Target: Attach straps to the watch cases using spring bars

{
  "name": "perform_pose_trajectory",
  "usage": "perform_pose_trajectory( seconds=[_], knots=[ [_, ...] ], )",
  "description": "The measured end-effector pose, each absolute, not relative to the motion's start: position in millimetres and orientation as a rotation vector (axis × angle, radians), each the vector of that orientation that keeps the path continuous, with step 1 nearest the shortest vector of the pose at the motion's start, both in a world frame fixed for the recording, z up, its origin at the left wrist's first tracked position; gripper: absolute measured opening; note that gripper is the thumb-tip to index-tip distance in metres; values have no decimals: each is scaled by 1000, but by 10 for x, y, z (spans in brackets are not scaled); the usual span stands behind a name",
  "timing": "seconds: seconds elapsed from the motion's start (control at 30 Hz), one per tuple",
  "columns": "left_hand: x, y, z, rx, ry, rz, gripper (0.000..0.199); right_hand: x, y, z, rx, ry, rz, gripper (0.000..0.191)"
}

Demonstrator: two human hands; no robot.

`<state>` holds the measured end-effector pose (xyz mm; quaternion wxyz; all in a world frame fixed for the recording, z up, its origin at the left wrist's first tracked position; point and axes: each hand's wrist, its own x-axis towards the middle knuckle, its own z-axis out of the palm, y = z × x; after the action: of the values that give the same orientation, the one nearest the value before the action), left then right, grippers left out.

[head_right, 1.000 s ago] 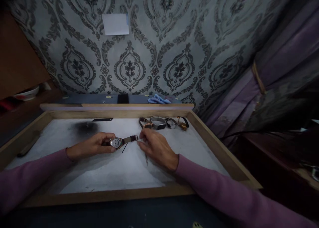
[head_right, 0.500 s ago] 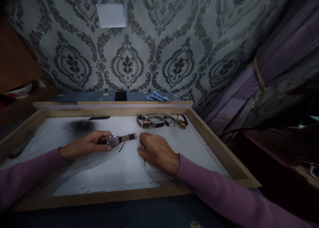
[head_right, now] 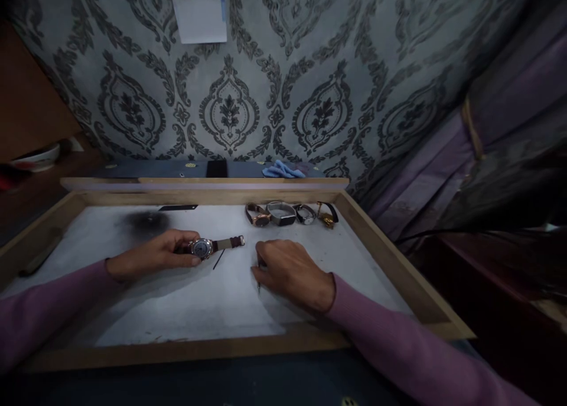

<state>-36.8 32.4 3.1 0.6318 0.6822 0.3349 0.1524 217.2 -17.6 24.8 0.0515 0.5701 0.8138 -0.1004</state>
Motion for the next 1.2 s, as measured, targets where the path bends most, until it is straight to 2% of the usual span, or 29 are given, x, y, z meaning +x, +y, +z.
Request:
perform_pose_trajectory(
  seconds=[0.07, 0.37, 0.63, 0.9, 0.97, 1.1, 1.2],
  knots=[
    [-366, 314, 43, 1557, 771, 347, 22, 2173, -171, 247, 1753, 2472, -355, 6],
    [-348, 279, 90, 1561, 800, 335, 22, 2162, -169, 291, 1808, 2467, -487, 12],
    [-357, 296, 63, 1543, 778, 333, 21, 2187, -128, 239, 1777, 2781, -1139, 7],
    [-357, 301, 59, 1557, 778, 334, 25, 2179, -146, 234, 1723, 2867, -1330, 3],
    [-356, 296, 62, 1551, 783, 327, 26, 2174, -155, 234, 1705, 2822, -1514, 3],
    [-354, 294, 42, 1544, 777, 334, 28, 2156, -165, 223, 1600, 2584, -2099, 13],
    [-351, 296, 25, 1537, 760, 346, 29, 2147, -159, 214, 1533, 2485, -2310, 21]
  ],
)
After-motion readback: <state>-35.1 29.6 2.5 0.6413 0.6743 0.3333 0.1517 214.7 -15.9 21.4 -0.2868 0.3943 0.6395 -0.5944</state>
